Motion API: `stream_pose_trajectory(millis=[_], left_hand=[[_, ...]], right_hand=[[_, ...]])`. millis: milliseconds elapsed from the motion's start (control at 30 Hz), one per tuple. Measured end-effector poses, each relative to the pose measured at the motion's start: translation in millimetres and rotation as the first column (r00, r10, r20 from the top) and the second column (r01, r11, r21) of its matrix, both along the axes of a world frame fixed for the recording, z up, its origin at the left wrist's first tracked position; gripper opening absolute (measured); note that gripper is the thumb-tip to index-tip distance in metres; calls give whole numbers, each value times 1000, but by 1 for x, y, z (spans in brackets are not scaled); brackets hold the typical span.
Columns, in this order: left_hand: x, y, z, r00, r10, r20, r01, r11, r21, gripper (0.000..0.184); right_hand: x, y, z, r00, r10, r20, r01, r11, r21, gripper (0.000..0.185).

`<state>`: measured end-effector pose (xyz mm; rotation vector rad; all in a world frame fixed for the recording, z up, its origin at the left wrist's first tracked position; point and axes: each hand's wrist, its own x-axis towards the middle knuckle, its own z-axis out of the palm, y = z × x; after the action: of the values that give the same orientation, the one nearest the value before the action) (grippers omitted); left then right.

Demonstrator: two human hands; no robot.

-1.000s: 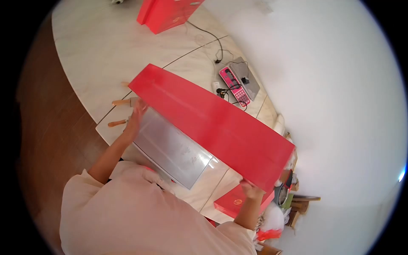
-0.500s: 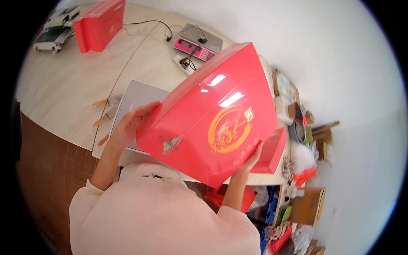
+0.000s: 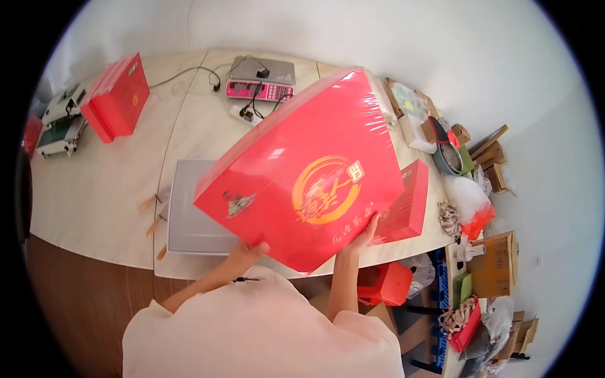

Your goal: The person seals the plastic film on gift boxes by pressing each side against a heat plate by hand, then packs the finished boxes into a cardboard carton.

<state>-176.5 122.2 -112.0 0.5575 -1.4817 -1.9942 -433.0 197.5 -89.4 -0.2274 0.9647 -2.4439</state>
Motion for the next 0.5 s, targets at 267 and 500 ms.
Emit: stream_pose_trajectory(millis=[267,500], left_hand=[[-1,-93,27,775,494,-394,-187,775,603,69],[41,-130,11,714,628,-311,-407,733,545,71]], right_hand=[[85,5,32,794,21,-607,46,994,94,84],[111,-2,-43,60,752,-657,-365,629,686,75]])
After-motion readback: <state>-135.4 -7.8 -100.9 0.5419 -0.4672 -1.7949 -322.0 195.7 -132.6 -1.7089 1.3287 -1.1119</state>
